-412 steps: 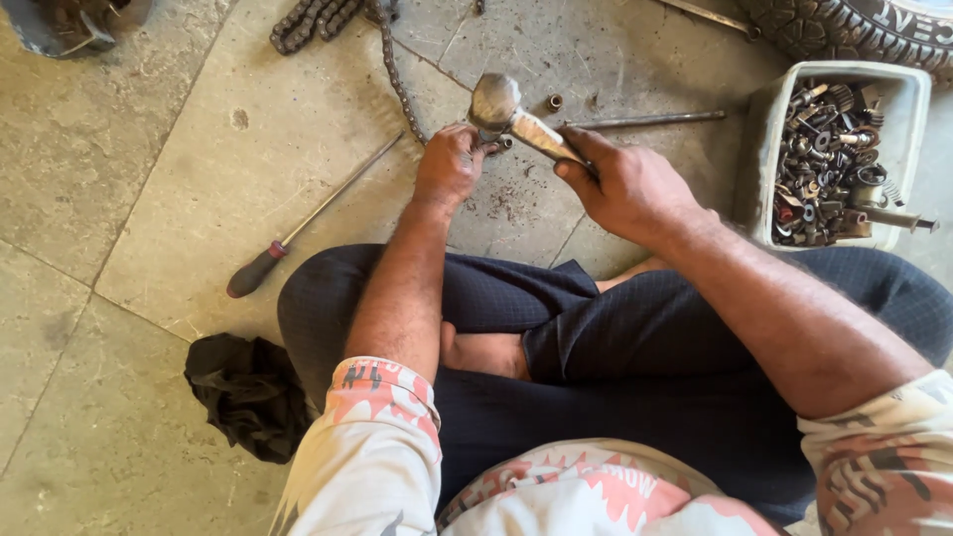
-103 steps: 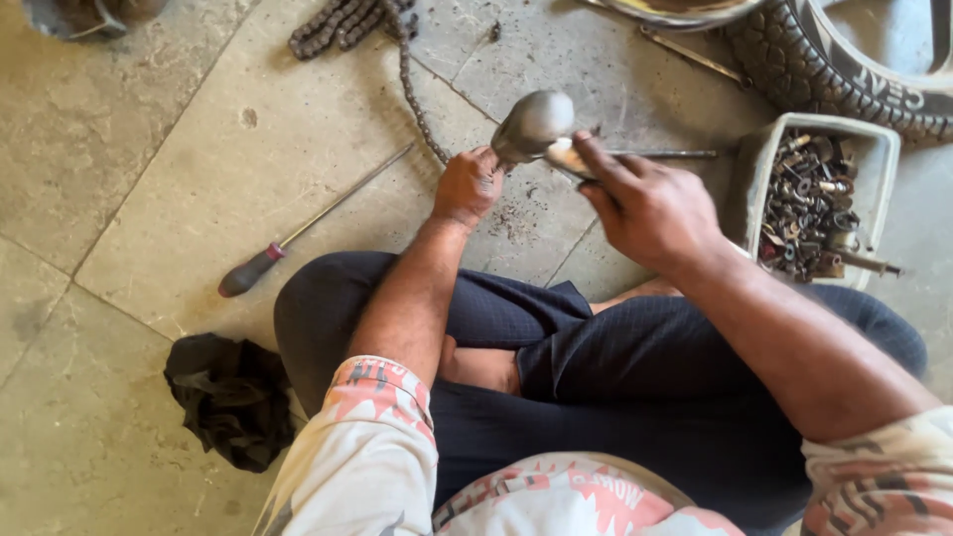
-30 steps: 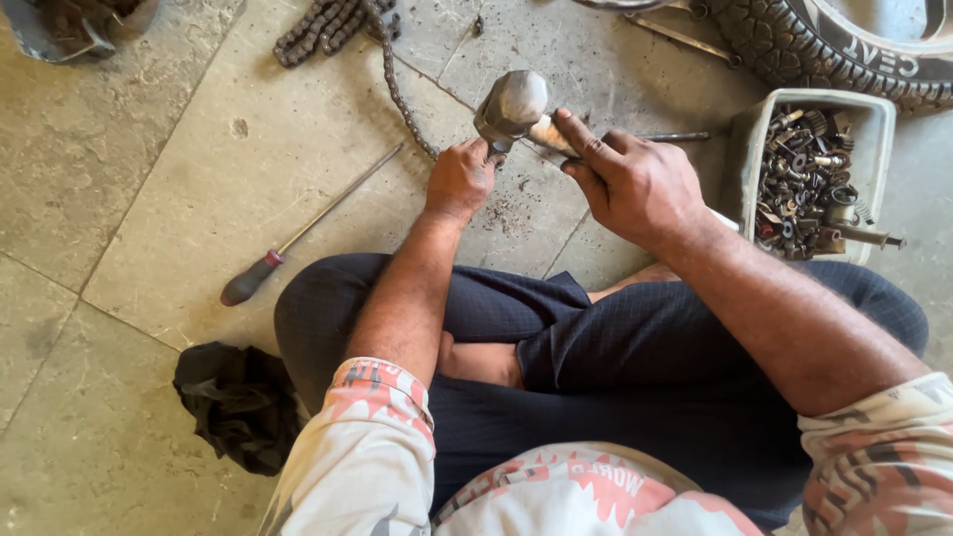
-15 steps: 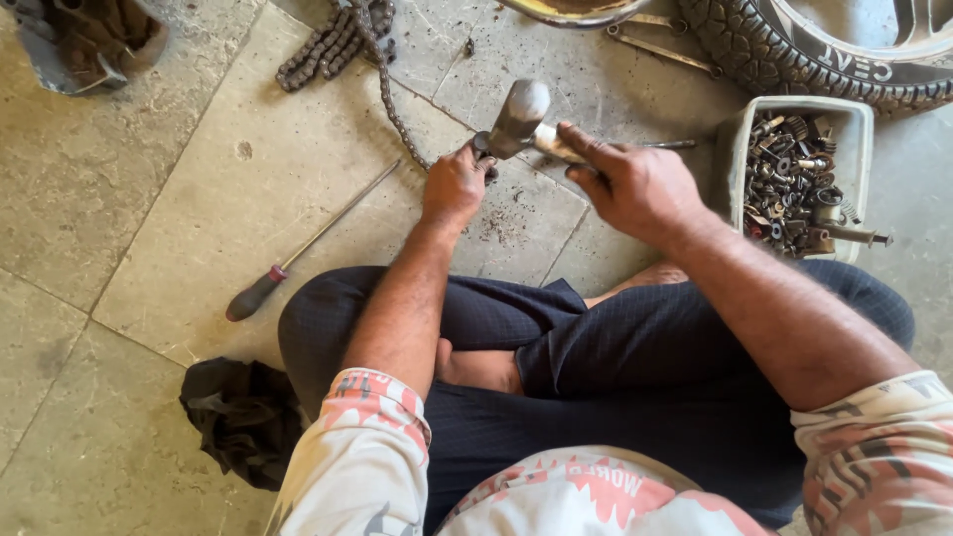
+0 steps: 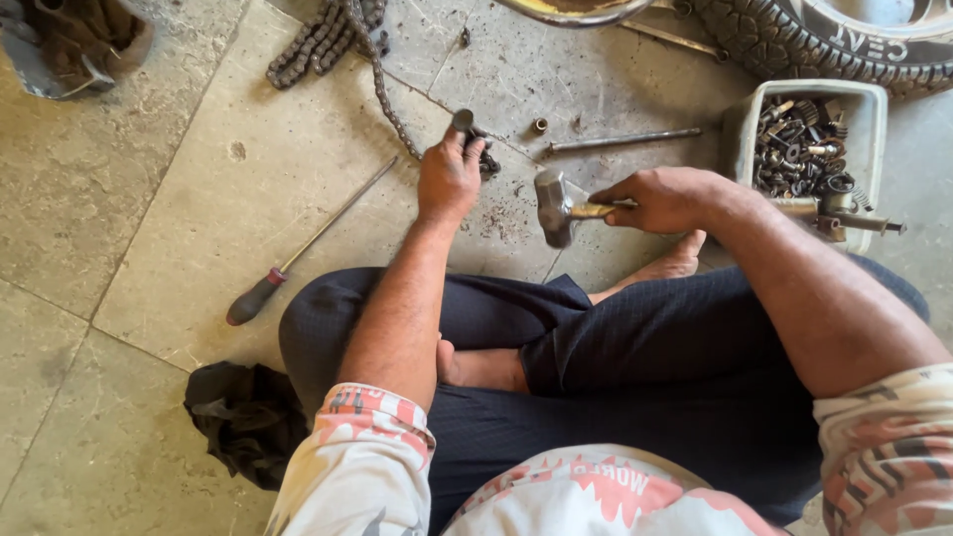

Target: Repairing and adjusting a motorcycle chain using a hammer and pins while sitting on the floor.

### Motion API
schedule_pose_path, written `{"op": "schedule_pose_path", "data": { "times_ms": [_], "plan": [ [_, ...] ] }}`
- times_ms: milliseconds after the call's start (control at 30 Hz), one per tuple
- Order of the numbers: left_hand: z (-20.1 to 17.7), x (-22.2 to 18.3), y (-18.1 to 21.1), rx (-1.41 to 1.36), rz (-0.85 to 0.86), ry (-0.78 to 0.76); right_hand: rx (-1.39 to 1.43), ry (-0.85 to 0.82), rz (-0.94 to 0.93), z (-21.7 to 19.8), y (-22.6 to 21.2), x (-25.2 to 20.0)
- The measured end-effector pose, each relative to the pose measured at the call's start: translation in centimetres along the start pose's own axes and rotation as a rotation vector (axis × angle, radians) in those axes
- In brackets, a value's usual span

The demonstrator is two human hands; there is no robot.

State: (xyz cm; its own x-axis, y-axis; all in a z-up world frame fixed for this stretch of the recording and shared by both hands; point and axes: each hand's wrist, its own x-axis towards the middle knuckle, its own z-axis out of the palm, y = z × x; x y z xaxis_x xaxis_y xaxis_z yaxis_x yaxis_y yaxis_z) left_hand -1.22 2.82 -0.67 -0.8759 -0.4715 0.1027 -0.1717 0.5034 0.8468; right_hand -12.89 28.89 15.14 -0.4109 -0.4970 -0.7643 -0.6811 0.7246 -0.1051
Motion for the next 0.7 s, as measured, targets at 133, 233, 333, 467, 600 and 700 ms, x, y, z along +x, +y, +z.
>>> {"op": "schedule_pose_path", "data": {
  "times_ms": [133, 233, 333, 467, 600, 700],
  "plan": [
    [-1.0, 0.1, -0.1, -0.043, -0.042, 0.065, 0.109, -0.032, -0.2, 1.6, 0.8, 2.9],
    [-2.0, -0.3, -0.3, -0.053, -0.014, 0.12, 0.11, -0.22, 0.045, 0.9, -1.0, 3.5],
    [-1.9, -0.3, 0.1, -0.083, 0.085, 0.104, 0.25, -0.244, 0.022, 3.2, 1.4, 6.0],
    [-1.8, -0.4, -0.2, -0.04, 0.101, 0.074, 0.07, -0.082, -0.159, 4.7, 2.0, 7.5],
    [-2.6, -1.0, 1.2, -0.053, 0.084, 0.038, -0.113, -0.029, -0.144, 3.9, -0.8, 5.8],
    [-3.0, -1.6, 1.9, -0.004, 0.087, 0.012, -0.194, 0.158, -0.194, 6.8, -0.2, 7.8]
  ]
}}
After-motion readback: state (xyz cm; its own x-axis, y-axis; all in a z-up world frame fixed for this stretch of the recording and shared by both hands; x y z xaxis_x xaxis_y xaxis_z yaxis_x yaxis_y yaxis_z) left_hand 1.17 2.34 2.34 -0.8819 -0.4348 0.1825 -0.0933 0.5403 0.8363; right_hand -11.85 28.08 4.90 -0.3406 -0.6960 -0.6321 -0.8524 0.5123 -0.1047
